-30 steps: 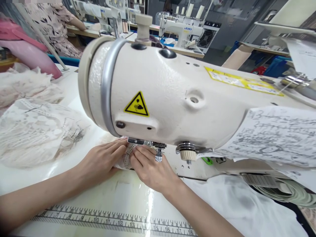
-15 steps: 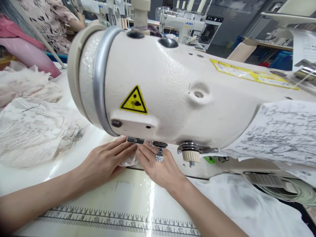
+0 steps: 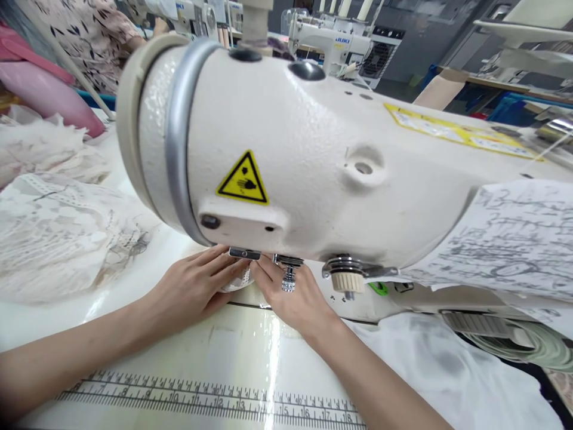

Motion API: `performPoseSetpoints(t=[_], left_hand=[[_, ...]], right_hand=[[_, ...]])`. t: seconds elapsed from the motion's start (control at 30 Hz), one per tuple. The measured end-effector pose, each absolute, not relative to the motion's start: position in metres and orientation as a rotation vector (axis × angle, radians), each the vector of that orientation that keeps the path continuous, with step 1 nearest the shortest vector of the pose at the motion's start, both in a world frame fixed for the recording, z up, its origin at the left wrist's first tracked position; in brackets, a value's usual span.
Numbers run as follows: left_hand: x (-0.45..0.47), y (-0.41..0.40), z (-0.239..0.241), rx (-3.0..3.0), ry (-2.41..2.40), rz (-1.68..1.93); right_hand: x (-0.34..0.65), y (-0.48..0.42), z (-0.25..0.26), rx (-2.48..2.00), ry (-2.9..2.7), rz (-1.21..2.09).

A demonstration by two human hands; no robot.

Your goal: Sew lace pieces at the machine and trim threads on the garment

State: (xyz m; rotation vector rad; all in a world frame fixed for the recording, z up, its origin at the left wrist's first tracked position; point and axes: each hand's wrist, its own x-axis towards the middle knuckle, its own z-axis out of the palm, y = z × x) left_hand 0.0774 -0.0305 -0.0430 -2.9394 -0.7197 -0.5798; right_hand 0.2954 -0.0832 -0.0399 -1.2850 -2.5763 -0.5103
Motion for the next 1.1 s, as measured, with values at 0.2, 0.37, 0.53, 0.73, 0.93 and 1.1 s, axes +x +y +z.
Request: performPoseSetpoints(t=[0.2, 0.37, 0.53, 0.73, 0.93, 1.1], left_hand=[[0.076, -0.028, -0.042, -2.89, -0.603, -0.58], [0.07, -0.024, -0.041, -2.845, -0.488, -0.519], [0.064, -0.019, -0.04, -2.868, -0.496, -0.48], [0.065, -0.018, -0.039, -2.885, -0.535, -0.5], [0.064, -0.016, -0.04, -2.985, -0.48, -0.574], [0.064, -0.015, -0.04, -2.953, -0.499, -0.529]], right_hand=[[0.293, -0.081, -0.038, -1.273, -2.556, -0.536], [0.285, -0.085, -0.036, -1.253, -2.554, -0.658], [0.277, -0.088, -0.042, -1.232, -2.513, -0.585], [0.271, -0.086, -0.044, -1.216, -2.466, -0.441], [0.269, -0.087, -0.043, -1.156, -2.434, -0.463], [0.269, -0.085, -0.045, -1.11, -2.437, -0.49]])
